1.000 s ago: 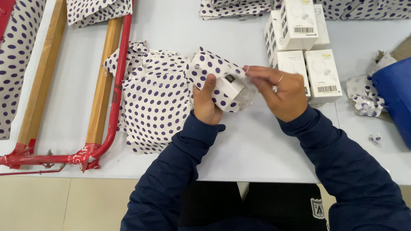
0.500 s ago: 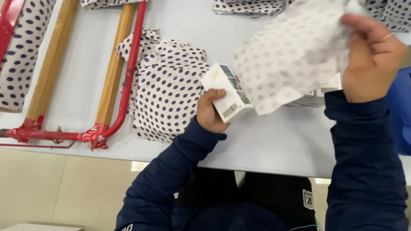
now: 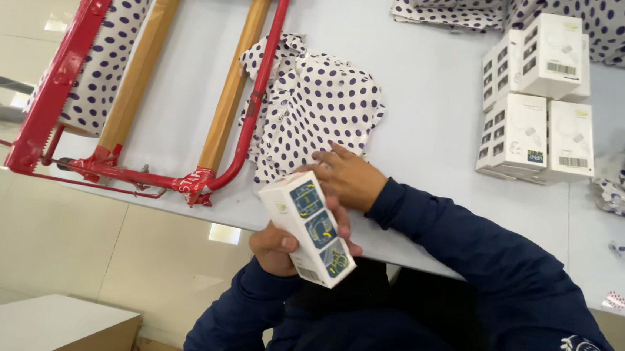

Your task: The person wraps small boxes with polka-dot paper by folding the paper around them and securing it with tape from a dispenser. They remove the paper from a green box before wrapping it again.

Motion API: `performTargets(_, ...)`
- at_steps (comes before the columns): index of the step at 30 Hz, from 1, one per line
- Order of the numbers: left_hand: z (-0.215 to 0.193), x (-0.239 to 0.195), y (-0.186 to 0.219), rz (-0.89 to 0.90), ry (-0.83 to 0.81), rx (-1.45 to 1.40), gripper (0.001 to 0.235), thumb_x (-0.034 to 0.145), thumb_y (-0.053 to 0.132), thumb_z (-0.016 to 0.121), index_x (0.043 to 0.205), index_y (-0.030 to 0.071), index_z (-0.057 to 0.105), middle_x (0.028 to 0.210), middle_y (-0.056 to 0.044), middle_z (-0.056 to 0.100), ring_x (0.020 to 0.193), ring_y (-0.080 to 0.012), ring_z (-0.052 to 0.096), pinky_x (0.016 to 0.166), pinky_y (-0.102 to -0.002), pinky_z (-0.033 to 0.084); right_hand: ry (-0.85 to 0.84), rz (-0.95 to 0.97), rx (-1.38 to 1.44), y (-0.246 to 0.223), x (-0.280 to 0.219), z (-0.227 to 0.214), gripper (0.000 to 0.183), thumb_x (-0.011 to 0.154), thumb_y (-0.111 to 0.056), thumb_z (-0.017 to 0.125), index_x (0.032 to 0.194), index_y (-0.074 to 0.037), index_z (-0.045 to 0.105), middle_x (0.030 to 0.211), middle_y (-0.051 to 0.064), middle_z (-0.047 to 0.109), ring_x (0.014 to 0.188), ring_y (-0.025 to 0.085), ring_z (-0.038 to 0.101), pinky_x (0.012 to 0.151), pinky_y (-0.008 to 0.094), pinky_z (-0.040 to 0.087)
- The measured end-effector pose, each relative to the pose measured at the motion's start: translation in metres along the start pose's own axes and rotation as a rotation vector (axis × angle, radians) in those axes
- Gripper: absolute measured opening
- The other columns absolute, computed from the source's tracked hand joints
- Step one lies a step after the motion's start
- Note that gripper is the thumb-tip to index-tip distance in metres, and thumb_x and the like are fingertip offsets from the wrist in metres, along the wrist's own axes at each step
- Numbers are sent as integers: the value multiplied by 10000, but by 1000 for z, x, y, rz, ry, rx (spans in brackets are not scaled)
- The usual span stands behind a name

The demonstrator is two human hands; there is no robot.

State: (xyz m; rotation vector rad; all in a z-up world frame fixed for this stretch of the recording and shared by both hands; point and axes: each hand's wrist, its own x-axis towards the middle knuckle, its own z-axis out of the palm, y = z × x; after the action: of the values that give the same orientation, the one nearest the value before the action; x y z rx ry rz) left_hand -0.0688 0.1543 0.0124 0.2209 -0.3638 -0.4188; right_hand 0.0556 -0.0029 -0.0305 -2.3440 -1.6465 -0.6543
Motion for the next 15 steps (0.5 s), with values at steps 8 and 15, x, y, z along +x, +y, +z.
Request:
performTargets(8, 0, -1, 53, 219, 49, 181, 775, 663, 186, 744, 1388, 39, 514, 1226, -216, 562, 1052, -420, 694, 884, -726, 636, 109, 317, 431, 35, 28, -4, 215, 1028, -293, 718, 1076, -87, 680, 967, 125, 752, 1017, 393, 760, 963, 549, 582)
performTargets(15, -29, 7, 36, 200, 64, 168, 746, 687, 212, 705, 1382, 47, 491, 1235, -171, 531, 1094, -401, 691, 917, -725, 635, -227, 464, 203, 63, 24, 53, 301, 1156, -416, 568, 1331, -202, 686, 1449, 103, 692, 1496, 460, 507, 1246, 680, 336)
